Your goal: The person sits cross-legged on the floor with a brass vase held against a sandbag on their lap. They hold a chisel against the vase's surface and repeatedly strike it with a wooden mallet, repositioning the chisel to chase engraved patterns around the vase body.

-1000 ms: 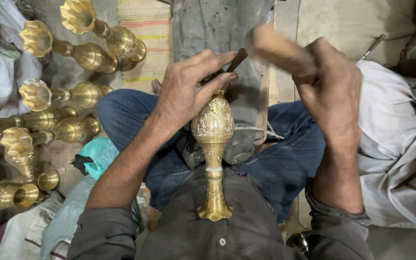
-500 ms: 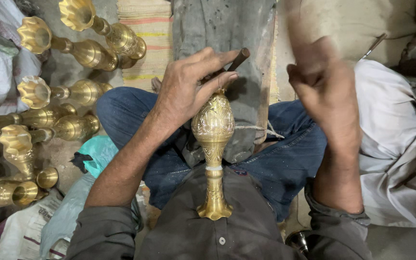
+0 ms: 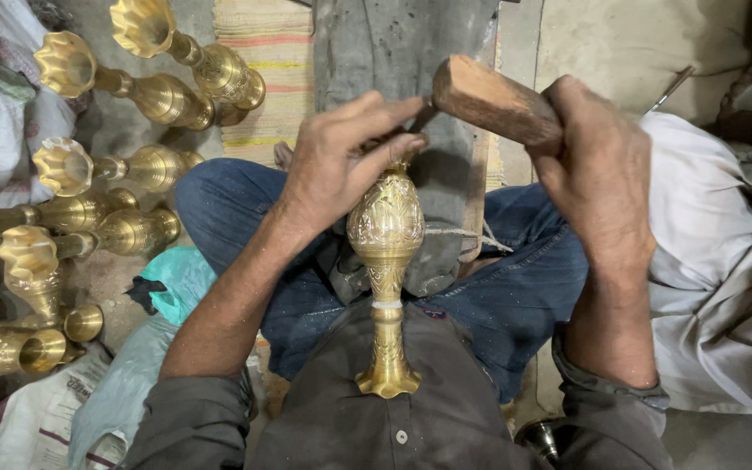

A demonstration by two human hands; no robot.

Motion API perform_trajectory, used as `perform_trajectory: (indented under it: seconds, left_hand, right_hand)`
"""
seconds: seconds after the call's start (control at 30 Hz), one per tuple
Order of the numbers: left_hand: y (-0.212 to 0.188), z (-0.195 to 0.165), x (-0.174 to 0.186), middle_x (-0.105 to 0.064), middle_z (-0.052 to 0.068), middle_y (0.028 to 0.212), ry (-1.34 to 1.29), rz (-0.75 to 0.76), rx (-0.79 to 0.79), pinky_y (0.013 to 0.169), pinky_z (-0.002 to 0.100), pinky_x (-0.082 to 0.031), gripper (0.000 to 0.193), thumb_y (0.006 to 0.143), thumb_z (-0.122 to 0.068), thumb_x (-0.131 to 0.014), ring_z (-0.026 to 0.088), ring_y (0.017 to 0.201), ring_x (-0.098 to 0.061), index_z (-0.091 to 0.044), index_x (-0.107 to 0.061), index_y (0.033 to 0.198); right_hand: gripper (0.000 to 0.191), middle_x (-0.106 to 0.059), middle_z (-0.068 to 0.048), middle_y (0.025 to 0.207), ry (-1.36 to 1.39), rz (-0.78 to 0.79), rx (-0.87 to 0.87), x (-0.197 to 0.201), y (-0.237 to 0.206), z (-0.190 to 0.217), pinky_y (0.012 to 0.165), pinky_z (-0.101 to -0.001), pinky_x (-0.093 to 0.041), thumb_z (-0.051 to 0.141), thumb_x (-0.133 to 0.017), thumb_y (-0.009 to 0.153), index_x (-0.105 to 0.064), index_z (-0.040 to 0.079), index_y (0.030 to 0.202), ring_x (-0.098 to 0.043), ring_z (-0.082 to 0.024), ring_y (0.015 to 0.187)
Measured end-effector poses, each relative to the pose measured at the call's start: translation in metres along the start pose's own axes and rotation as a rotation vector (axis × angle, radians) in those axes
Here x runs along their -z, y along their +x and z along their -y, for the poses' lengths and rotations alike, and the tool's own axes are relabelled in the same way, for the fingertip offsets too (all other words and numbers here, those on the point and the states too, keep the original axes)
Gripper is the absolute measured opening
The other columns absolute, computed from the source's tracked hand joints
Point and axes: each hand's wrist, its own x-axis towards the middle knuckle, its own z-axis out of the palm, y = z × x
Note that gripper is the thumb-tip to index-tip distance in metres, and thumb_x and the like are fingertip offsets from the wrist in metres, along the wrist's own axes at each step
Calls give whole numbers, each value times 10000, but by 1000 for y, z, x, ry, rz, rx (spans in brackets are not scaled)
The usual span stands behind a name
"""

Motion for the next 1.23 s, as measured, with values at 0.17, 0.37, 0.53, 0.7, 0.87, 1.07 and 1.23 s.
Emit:
perform_trajectory:
  seconds: [0.17, 0.37, 0.53, 0.7, 0.87, 1.07, 1.23]
  left_hand:
    - [-8, 7, -5, -714, 76, 956, 32, -82, -16, 667, 301, -582, 412, 968, -155, -827, 141, 809, -719, -73, -677, 1343]
    - [-8, 14, -7, -719, 52, 977, 17, -42, -34, 664, 294, -593, 424, 989, -122, -792, 140, 809, -713, -70, -657, 1388]
    - [-8, 11, -6, -719, 68, 978, 49, -38, -53, 685, 300, -591, 413, 982, -160, -805, 152, 824, -712, -60, -667, 1358]
    - [-6, 10, -5, -747, 98, 1059, 24, -28, -41, 761, 319, -614, 387, 1011, -167, -774, 180, 904, -742, -34, -663, 1357]
    - [-2, 8, -1, -749, 154, 1166, 54, -46, -70, 880, 362, -630, 378, 1028, -175, -763, 238, 1036, -761, -5, -653, 1347]
    - [1, 3, -1, -762, 154, 1124, 49, -52, -20, 864, 362, -628, 391, 1014, -211, -782, 231, 1009, -771, -5, -666, 1325]
    - [-1, 2, 0, -770, 137, 1132, 19, -29, 14, 878, 350, -637, 391, 1021, -248, -777, 221, 1012, -777, -45, -670, 1338]
  right_hand:
    - [262, -672, -159, 976, 92, -29, -79, 7, 8, 7, 782, -430, -513, 28, -801, 929, -623, 4, 1121, -686, -331, 901]
    - [284, -671, -109, 902, -118, -163, 169, 13, 20, 13, 721, -403, -497, 81, -867, 935, -658, 4, 1110, -647, -267, 796]
    - [226, -644, -36, 911, 224, -48, -111, 13, 25, 12, 702, -339, -491, 160, -790, 1057, -609, 64, 1153, -653, -191, 823]
    - [229, -662, -101, 898, 14, -78, 70, 19, 23, 15, 733, -390, -505, 49, -752, 928, -570, 25, 1064, -686, -250, 836]
    - [264, -663, -142, 813, -116, -30, 91, 21, 27, 15, 708, -469, -493, 48, -793, 850, -586, 13, 1009, -691, -320, 774]
    - [270, -658, -141, 802, -114, 11, 63, 17, 27, 9, 718, -463, -500, 55, -804, 851, -601, 18, 1026, -677, -323, 768]
    - [311, -683, -149, 815, -214, 52, 126, 17, 33, 12, 703, -479, -491, 81, -842, 785, -608, 21, 980, -685, -352, 786]
